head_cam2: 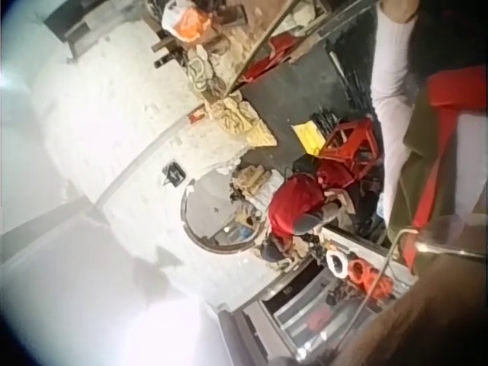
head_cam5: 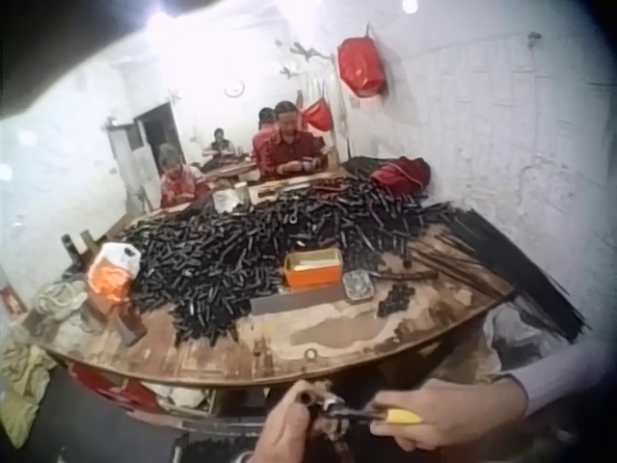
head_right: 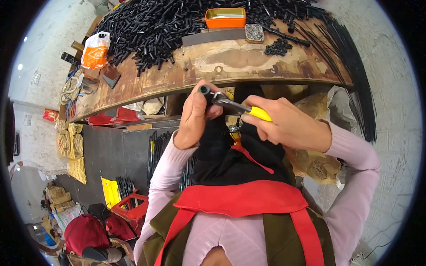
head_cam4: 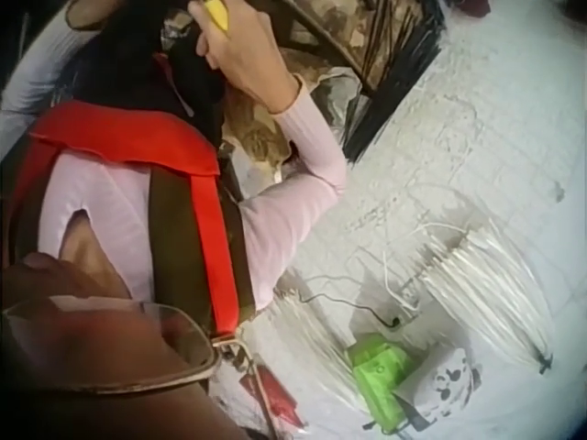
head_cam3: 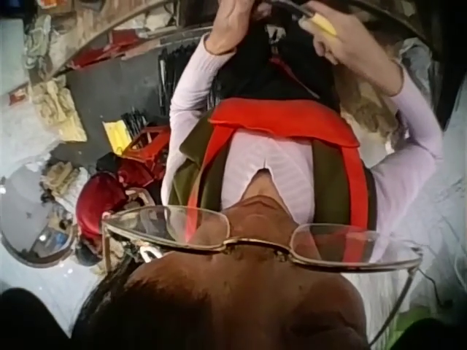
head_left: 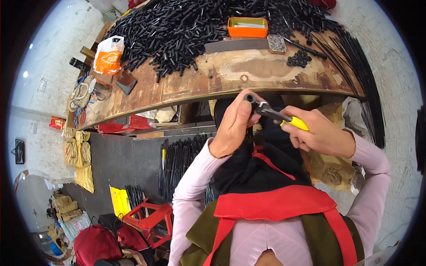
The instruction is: The recorder uses wire cutters to trim ends of black plastic rods and then organizes them into bundles at a factory workstation.
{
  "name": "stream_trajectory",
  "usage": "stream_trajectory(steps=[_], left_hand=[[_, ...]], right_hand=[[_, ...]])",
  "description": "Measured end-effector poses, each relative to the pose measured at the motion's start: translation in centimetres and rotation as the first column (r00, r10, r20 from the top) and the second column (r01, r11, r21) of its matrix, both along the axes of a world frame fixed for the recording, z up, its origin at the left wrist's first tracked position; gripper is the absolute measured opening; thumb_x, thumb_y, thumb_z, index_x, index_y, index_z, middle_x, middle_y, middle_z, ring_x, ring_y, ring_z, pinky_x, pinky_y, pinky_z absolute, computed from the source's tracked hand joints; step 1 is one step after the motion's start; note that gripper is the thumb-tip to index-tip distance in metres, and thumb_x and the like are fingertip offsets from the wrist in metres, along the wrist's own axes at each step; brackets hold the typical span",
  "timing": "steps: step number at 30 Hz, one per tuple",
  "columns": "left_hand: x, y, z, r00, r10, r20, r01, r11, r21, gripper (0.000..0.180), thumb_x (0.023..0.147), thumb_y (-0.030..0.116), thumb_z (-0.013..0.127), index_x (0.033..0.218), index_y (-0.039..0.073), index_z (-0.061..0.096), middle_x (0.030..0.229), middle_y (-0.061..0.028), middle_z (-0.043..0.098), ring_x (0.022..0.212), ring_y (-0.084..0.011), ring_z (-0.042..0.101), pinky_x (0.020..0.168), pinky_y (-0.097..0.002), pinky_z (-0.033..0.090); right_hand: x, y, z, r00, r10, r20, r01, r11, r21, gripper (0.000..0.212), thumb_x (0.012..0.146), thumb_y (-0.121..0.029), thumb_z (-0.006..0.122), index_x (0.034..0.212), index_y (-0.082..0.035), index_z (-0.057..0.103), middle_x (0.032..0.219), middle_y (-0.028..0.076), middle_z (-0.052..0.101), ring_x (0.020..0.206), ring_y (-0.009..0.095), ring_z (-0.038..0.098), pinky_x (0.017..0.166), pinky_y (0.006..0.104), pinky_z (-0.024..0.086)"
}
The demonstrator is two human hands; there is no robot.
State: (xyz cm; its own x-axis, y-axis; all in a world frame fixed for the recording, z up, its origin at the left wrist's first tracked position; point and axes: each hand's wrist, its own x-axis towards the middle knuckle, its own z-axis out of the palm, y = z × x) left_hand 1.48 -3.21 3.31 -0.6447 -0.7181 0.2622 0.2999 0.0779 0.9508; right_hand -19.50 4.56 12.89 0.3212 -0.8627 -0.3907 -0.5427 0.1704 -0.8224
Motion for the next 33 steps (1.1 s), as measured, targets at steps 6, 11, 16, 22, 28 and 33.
stream_trajectory(steps=[6, 11, 16, 22, 28, 33], left_hand=[[-0.4, 0.0, -0.1, 0.993, -0.081, -0.083, 0.083, 0.996, 0.024, 0.052, 0.104, 0.051, 0.036, 0.109, 0.001, 0.047, 0.071, 0.0024, 0.038, 0.065, -0.0070, 0.031, 0.058, -0.0219, 0.026], [-0.4, 0.5, 0.6, 0.995, -0.090, -0.032, 0.091, 0.996, 0.018, 0.057, 0.101, 0.056, 0.038, 0.105, 0.000, 0.046, 0.071, -0.0005, 0.041, 0.064, -0.0090, 0.035, 0.058, -0.0242, 0.031], [-0.2, 0.7, 0.8, 0.999, -0.014, 0.030, 0.014, 1.000, -0.026, 0.057, 0.100, 0.057, 0.039, 0.103, 0.000, 0.047, 0.072, -0.0001, 0.042, 0.064, -0.0089, 0.036, 0.058, -0.0245, 0.030], [0.3, 0.5, 0.5, 0.997, -0.077, 0.022, 0.077, 0.997, -0.002, 0.058, 0.099, 0.058, 0.039, 0.102, 0.000, 0.047, 0.072, 0.0001, 0.042, 0.065, -0.0088, 0.036, 0.059, -0.0247, 0.031], [-0.8, 0.7, 1.2, 0.992, -0.126, 0.032, 0.125, 0.992, 0.004, 0.057, 0.100, 0.057, 0.039, 0.102, 0.000, 0.047, 0.071, 0.0004, 0.042, 0.065, -0.0082, 0.036, 0.060, -0.0231, 0.030], [-1.3, 1.1, 2.0, 0.988, -0.089, 0.125, 0.093, 0.995, -0.030, 0.057, 0.101, 0.056, 0.039, 0.103, 0.000, 0.048, 0.071, 0.0000, 0.045, 0.065, -0.0073, 0.039, 0.059, -0.0225, 0.031]], right_hand=[[-1.3, 0.5, -2.3, 0.987, 0.053, 0.153, -0.029, 0.987, -0.157, 0.038, 0.101, -0.021, 0.050, 0.135, -0.003, 0.048, 0.082, 0.006, 0.066, 0.068, 0.012, 0.063, 0.063, 0.0267, 0.048], [-1.8, -0.2, 0.6, 0.989, 0.128, 0.070, -0.120, 0.986, -0.112, 0.032, 0.102, -0.025, 0.049, 0.125, -0.002, 0.052, 0.079, 0.005, 0.063, 0.065, 0.012, 0.063, 0.060, 0.0262, 0.049], [-1.6, -0.9, 1.4, 0.984, 0.079, 0.162, -0.117, 0.964, 0.239, 0.027, 0.104, -0.025, 0.046, 0.106, 0.001, 0.053, 0.067, 0.004, 0.058, 0.060, 0.011, 0.061, 0.059, 0.0244, 0.049], [-1.2, -1.1, 1.5, 0.978, 0.011, 0.210, -0.117, 0.855, 0.505, 0.027, 0.103, -0.023, 0.046, 0.106, 0.003, 0.054, 0.064, 0.005, 0.057, 0.057, 0.011, 0.059, 0.056, 0.0230, 0.048], [-2.5, 0.5, 2.9, 0.992, 0.116, -0.057, -0.111, 0.990, 0.088, 0.024, 0.102, -0.021, 0.050, 0.116, -0.003, 0.056, 0.064, 0.001, 0.052, 0.057, 0.009, 0.051, 0.053, 0.0264, 0.041], [-2.9, 0.5, 3.1, 0.975, 0.156, -0.155, -0.149, 0.987, 0.059, 0.027, 0.102, -0.024, 0.050, 0.118, -0.003, 0.055, 0.064, 0.002, 0.050, 0.057, 0.010, 0.048, 0.054, 0.0288, 0.041]])
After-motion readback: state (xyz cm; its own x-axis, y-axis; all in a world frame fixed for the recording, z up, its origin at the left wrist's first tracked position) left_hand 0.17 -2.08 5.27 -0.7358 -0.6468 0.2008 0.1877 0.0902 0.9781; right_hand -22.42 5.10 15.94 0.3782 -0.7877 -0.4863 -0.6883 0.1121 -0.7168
